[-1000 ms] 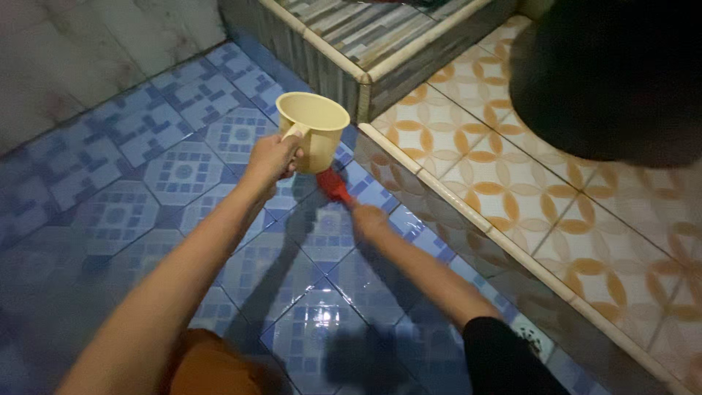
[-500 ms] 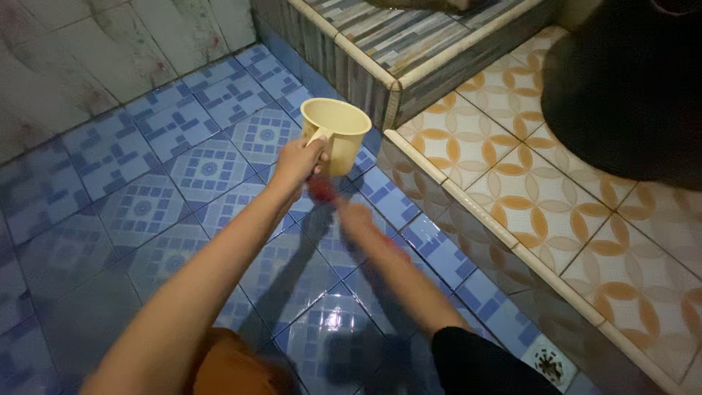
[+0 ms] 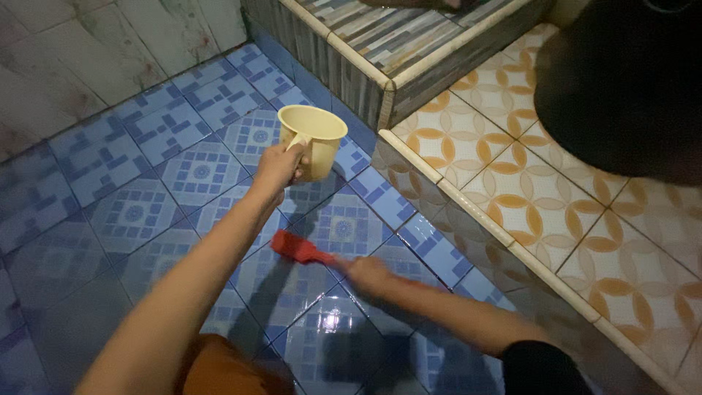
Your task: The person is cleaning a tiled floor in a bathroom. They repeatedly scoop water from a yellow cup and pour it onto the floor, then scrub the wet tiles with a red brush. The person works on different sections of the floor throughout the clip.
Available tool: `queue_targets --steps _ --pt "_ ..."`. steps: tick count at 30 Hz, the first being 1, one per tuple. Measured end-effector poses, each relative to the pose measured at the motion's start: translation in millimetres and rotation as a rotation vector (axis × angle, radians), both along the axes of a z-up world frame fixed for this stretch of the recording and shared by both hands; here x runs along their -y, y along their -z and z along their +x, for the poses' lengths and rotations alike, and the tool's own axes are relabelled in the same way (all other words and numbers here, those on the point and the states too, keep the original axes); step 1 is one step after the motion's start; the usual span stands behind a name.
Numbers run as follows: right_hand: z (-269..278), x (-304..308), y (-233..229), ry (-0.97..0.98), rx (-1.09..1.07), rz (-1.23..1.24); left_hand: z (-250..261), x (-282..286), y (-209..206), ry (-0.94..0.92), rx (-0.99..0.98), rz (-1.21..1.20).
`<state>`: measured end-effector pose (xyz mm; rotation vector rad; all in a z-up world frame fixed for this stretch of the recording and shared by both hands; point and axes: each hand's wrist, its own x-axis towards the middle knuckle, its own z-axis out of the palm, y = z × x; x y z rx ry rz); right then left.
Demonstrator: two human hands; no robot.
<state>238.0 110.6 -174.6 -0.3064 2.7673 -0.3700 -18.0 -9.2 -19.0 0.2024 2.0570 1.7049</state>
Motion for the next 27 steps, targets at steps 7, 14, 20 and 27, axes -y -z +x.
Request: queue_targets --steps 7,14,20,27 --pt "15.4 -154.4 60.4 0.388 -0.038 0.146 7.7 -4.0 -8.0 0.02 -0.007 0.02" --pt "84.4 -68.8 12.8 0.236 0.147 0.007 17.6 -11.9 -11.9 0.016 0.007 -0.071" --pt "136.7 -106.9 -20.0 0.239 0.19 0.054 19.2 -19.0 -7.7 0.025 0.028 -0.052" --pt "135.5 -174.2 37.4 0.543 0.084 0.102 27.9 -29.0 -11.7 0.08 0.019 -0.03"
